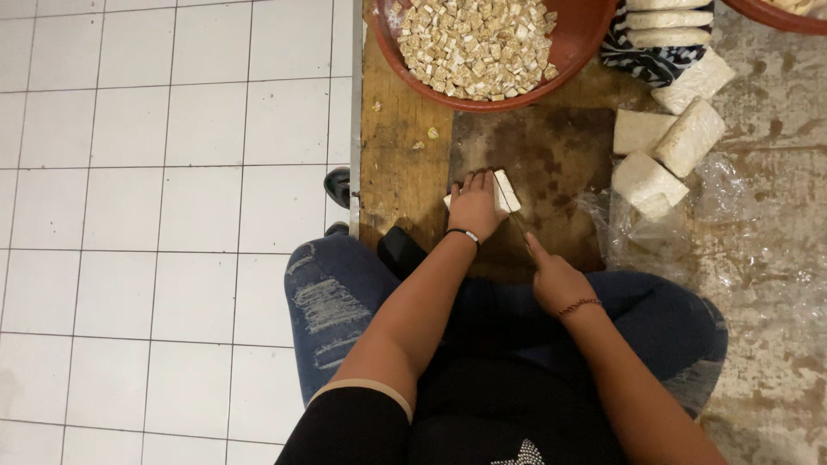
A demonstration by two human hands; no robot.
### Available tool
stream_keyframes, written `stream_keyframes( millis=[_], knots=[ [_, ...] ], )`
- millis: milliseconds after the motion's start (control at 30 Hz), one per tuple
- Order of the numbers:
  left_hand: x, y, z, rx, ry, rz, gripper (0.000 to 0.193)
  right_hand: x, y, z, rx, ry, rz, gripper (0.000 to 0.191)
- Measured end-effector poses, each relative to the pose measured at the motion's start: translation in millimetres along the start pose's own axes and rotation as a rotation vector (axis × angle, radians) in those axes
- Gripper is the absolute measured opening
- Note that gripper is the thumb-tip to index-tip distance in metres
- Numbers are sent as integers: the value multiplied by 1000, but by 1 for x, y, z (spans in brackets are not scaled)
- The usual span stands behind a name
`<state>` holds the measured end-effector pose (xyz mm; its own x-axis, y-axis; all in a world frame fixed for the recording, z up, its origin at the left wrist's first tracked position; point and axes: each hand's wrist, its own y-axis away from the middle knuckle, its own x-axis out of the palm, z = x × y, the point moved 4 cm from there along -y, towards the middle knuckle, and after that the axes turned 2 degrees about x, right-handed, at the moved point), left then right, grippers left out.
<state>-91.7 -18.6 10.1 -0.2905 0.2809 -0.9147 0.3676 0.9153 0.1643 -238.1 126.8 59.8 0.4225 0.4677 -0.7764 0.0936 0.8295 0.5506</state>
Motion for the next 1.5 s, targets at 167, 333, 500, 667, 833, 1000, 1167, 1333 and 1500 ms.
stream_keyframes(
  millis=[167,333,500,667,833,1000,1167,1333,1500],
  knots=[
    [-9,6,-4,-7,23,9,95,-1,6,-10,-22,-59,-105,65],
    [-11,5,-5,5,28,17,98,-1,1,-18,-26,-130,-184,67],
    [-6,-2,4,-8,68,31,113,-6,-3,-20,-30,-213,-183,66],
    [-11,10,16,-6,146,-102,111,-18,3,-10,-216,-343,-266,67],
    [-15,10,13,28,80,-107,98,-20,-5,3,-317,-411,-345,63],
    [-22,-2,3,48,77,-132,96,-18,-31,13,-312,-382,-345,63],
    [-18,-3,6,29,110,-111,99,-12,-43,26,-353,-335,-360,65],
    [-16,-4,5,66,48,-172,100,-9,-43,32,-288,-269,-322,66],
    [-14,-1,4,38,64,-109,101,-10,-45,33,-285,-246,-328,67]
  ],
)
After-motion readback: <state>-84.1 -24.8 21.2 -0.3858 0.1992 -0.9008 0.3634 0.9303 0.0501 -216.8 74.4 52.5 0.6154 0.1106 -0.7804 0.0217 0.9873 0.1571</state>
